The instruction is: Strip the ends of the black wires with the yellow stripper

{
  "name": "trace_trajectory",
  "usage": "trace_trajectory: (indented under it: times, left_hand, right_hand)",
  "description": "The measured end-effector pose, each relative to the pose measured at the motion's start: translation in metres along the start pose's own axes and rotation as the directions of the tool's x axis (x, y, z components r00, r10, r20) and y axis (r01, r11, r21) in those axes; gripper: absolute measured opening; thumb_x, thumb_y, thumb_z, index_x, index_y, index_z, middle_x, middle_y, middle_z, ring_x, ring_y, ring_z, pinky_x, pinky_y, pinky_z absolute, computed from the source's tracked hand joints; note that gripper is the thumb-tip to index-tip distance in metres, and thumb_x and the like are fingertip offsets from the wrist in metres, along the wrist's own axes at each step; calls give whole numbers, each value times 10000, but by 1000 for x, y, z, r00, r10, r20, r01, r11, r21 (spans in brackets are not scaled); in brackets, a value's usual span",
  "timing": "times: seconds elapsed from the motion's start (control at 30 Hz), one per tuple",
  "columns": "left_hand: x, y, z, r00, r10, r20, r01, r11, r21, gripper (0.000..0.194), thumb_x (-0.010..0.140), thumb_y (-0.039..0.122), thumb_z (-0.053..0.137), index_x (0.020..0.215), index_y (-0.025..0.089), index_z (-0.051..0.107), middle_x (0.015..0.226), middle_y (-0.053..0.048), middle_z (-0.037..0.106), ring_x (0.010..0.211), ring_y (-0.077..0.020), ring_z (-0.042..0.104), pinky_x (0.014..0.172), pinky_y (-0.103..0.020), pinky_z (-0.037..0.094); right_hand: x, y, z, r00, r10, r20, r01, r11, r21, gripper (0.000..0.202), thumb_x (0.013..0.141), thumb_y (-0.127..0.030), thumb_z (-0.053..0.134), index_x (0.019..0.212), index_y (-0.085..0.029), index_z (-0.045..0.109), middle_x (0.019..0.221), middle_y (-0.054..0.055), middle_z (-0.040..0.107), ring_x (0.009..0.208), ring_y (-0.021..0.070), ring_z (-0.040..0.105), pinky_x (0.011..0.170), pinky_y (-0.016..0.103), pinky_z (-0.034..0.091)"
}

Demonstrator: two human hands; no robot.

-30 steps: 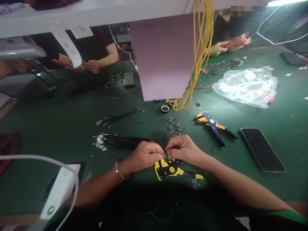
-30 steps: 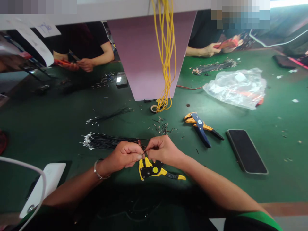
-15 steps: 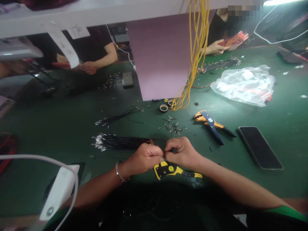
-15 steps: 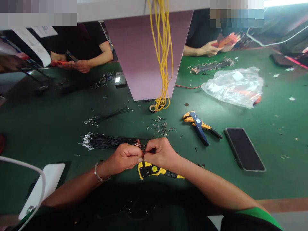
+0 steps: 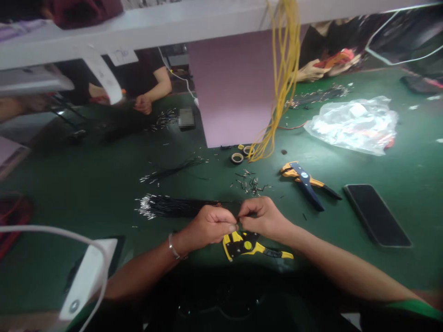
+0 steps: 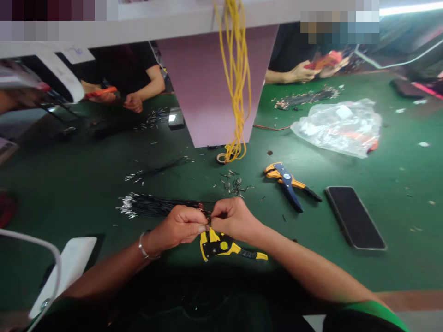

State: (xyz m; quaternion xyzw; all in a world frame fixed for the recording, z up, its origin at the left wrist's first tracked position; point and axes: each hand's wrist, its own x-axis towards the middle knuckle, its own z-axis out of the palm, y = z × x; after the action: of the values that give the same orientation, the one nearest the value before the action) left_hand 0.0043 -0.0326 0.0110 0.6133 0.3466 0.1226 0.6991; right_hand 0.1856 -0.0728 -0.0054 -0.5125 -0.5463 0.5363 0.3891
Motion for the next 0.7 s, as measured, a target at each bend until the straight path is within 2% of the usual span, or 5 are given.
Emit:
trace_trajectory:
  times: [0.2,0.33,0.4,0.53,0.7]
  left_hand:
    - [2,-4,0,1000,7,-24,-8,999,-45,169,725,262,644,646,115,621,397,76,396,354,-36,332,362,-161,248]
    - [2,-6,-2,1000,-6,-28,0,979,-204,206,695,300,704,692,101,656,387,78,401,331,-34,330,344,-165,245]
    - [3,-8,-4,999,-5,-38,-6,960,-279,201,680,288,730,708,98,670,392,71,424,325,-33,335,337,-164,241]
    - [4,-10,-8,1000,-5,-29,-7,916,-400,145,669,229,746,731,110,691,381,70,435,309,-27,318,326,-157,235]
    - [7,-9,-11,1000,4,5,-1,895,-447,99,671,199,738,711,116,703,355,83,393,302,-17,289,321,-147,242]
  right_hand:
    - [3,3,0,999,-6,-32,7,1000,27,68,594,-143,574,537,-152,610,492,-35,554,449,71,453,416,179,345]
    - [4,2,-3,992,126,11,-125,970,208,85,565,-121,546,570,-145,627,423,-48,548,380,67,462,372,167,355]
    - [5,1,-4,987,148,56,-158,934,321,88,559,-112,546,572,-144,627,415,-44,571,354,70,481,364,169,384]
    - [8,2,-5,986,110,125,-158,859,488,54,599,-113,603,588,-129,653,444,-10,636,333,73,511,360,172,423]
    - [10,5,-8,980,46,195,-150,810,566,50,667,-154,689,651,-107,696,491,20,674,367,82,550,394,183,468]
